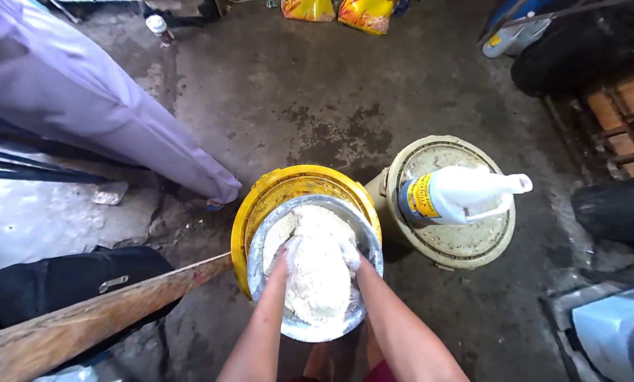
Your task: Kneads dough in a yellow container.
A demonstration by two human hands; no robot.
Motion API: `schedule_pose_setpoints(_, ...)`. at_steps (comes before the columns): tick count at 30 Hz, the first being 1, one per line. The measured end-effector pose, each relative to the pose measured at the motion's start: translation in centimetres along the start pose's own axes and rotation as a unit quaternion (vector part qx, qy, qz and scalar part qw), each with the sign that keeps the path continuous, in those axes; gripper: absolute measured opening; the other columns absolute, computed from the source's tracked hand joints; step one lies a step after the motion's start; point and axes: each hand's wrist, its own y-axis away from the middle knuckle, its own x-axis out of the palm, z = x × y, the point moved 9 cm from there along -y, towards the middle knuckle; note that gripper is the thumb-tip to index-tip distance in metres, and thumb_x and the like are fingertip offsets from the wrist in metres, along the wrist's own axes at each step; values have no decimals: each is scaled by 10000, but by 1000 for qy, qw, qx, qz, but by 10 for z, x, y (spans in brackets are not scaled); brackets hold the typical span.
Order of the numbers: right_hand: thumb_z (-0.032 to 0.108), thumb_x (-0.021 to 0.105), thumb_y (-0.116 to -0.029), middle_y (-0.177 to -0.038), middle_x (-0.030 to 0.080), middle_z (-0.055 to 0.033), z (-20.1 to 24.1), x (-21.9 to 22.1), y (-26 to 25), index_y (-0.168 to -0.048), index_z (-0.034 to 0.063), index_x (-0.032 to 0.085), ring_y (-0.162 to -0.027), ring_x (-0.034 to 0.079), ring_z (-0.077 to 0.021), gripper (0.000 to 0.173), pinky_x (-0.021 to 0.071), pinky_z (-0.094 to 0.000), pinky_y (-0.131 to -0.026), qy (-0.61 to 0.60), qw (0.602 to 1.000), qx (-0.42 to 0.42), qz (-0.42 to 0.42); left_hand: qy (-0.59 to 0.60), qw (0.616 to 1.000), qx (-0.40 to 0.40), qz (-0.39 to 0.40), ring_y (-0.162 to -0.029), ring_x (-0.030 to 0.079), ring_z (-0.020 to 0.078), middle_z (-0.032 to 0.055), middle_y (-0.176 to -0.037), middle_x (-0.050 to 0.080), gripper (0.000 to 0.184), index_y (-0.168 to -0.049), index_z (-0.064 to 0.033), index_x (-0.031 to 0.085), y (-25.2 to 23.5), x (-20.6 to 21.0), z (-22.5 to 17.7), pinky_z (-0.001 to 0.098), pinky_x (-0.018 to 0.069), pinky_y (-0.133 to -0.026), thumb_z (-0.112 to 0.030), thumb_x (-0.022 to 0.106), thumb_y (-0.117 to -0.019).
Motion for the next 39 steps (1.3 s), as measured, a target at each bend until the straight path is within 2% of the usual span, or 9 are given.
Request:
schedule_pose_setpoints(4, 126, 511, -1070, -1383, 581, -238, 20, 3, 24, -1440, -54, 491, -1260, 581, -261, 413, 469, -402, -1078, 108, 993, -10, 48, 137, 985, -97, -41, -1305, 506, 283, 217, -1462, 511, 504, -1482, 9, 431, 29, 7, 32, 459, 419, -1077, -326, 278, -1138)
schedule_pose_setpoints(10, 262, 282, -1146, -1484, 503, -262, 41, 28, 42, -1488, -50, 440, -1369, 506, -327, 489, 413, -474, -1142, 48, 997, 34, 43, 165, 973, -140, -80, -1189, 555, 300, 242, -1380, 550, 492, -1445, 28, 457, 57, 9, 38, 472, 463, -994, -323, 307, -1134)
schedule_pose_setpoints(14, 81, 411, -1094, -1433, 534, -314, 62, 46, 47, -1413, -123, 498, -1360, 516, -397, 388, 398, -508, -1155, 249, 968, -30, 25, 128, 980, -111, -103, -1244, 550, 341, 249, -1405, 551, 439, -1444, 24, 477, 40, 10, 30, 523, 454, -1021, -260, 363, -1129)
schedule_pose_setpoints(17, 139, 609, -1012, -1375, 592, -289, 74, 42, 40, -1365, -92, 565, -1307, 570, -402, 424, 448, -535, -1118, 414, 908, -52, 26, 6, 993, -41, -107, -1198, 585, 352, 285, -1318, 589, 360, -1392, 76, 503, 47, 0, 1, 501, 469, -1031, -91, 475, -1074)
schedule_pose_setpoints(24, 165, 586, -1025, -1407, 579, -280, 88, 37, 48, -1382, -81, 562, -1352, 538, -394, 434, 411, -525, -1153, 578, 794, -111, 152, -114, 983, 1, -141, -1334, 535, 383, 305, -1399, 556, 469, -1451, 100, 456, 100, -20, -5, 506, 402, -1146, -39, 542, -1011)
schedule_pose_setpoints(27, 101, 501, -1055, -1459, 530, -296, 111, 38, 51, -1425, -95, 517, -1404, 488, -390, 420, 361, -495, -1194, 586, 779, -149, 163, -123, 965, -32, -231, -1448, 394, 437, 360, -1521, 403, 621, -1490, 144, 373, 127, -20, 8, 515, 291, -1218, 0, 608, -933)
schedule_pose_setpoints(31, 112, 366, -1098, -1505, 473, -312, 148, 56, 30, -1502, -97, 403, -1423, 465, -406, 457, 362, -525, -1189, 579, 783, -179, 140, -33, 950, -80, -299, -1467, 365, 425, 354, -1555, 352, 682, -1525, 129, 309, 130, 5, 40, 500, 293, -1221, -37, 630, -947)
schedule_pose_setpoints(35, 286, 605, -1010, -1473, 552, -214, 150, 101, -19, -1528, 80, 476, -1379, 525, -354, 572, 399, -542, -1166, 623, 703, -258, 225, 20, 933, -103, -345, -1452, 408, 378, 309, -1535, 420, 640, -1523, 93, 358, 105, 17, 57, 481, 302, -1221, -114, 619, -977)
schedule_pose_setpoints(39, 374, 731, -952, -1411, 598, -218, 131, 123, -51, -1474, 47, 524, -1328, 564, -333, 649, 408, -518, -1153, 590, 715, -208, 312, 150, 905, -75, -391, -1446, 434, 320, 271, -1524, 466, 515, -1510, 83, 397, 97, 12, 72, 431, 304, -1225, -138, 524, -1062)
